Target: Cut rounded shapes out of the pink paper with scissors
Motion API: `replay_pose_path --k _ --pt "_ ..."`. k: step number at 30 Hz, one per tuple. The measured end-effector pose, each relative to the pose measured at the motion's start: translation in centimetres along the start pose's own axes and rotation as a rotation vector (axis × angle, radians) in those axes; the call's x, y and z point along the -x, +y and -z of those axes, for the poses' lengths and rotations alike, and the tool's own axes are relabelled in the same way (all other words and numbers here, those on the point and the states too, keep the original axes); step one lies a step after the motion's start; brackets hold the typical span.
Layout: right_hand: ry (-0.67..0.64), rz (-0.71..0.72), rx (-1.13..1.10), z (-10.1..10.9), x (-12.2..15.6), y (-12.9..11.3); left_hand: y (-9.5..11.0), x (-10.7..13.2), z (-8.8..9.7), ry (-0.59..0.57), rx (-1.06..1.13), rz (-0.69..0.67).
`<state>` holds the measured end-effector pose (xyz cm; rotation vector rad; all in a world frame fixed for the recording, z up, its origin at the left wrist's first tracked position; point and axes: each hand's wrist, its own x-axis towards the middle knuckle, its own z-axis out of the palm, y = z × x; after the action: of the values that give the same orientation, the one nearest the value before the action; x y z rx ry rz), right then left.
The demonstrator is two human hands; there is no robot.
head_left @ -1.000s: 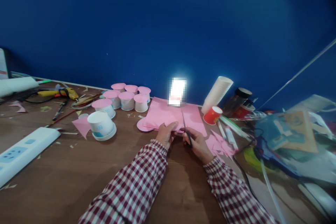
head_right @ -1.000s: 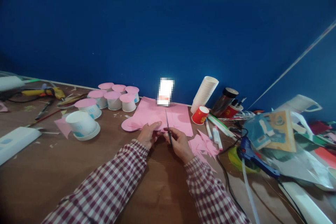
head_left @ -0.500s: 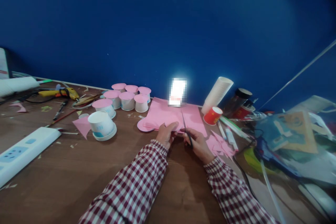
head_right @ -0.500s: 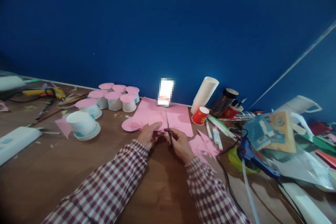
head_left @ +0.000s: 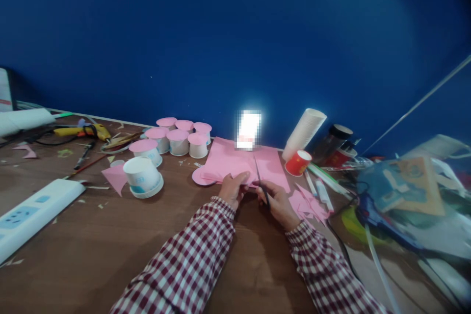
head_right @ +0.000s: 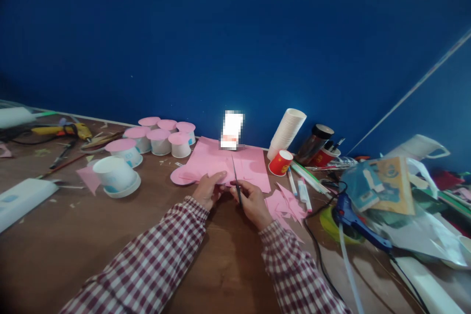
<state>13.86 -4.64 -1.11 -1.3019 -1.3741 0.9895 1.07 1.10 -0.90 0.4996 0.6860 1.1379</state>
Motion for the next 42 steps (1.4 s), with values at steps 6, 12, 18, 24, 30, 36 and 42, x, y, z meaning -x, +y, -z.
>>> replay_pose_path --k 6,12,18,24,30,36,42 --pt "0.001 0.008 0.019 0.03 0.02 0.02 -0.02 0.05 0.06 -0.009 -0.006 0.005" --pt "0.004 0.015 0.048 0.07 0.1 -0.07 -0.01 0.0 0.06 0.008 -0.014 0.013" --pt "0.007 0.019 0.042 0.16 0.1 0.24 0.02 -0.02 -0.06 0.03 -0.023 0.004" --pt "0.0 -0.007 -0.007 0.11 0.04 0.04 -0.58 -0.1 -0.02 -0.008 -0.082 -0.044" --pt "-0.02 0.018 0.015 0.24 0.01 0.0 -0.56 0.07 -0.05 0.015 -0.112 -0.033" --pt "-0.017 -0.001 0.006 0.34 0.05 0.07 -0.18 0.31 -0.21 0.016 -0.112 -0.016" --pt "-0.015 -0.023 -0.002 0.45 0.03 0.16 -0.1 0.28 -0.15 0.033 -0.142 0.002"
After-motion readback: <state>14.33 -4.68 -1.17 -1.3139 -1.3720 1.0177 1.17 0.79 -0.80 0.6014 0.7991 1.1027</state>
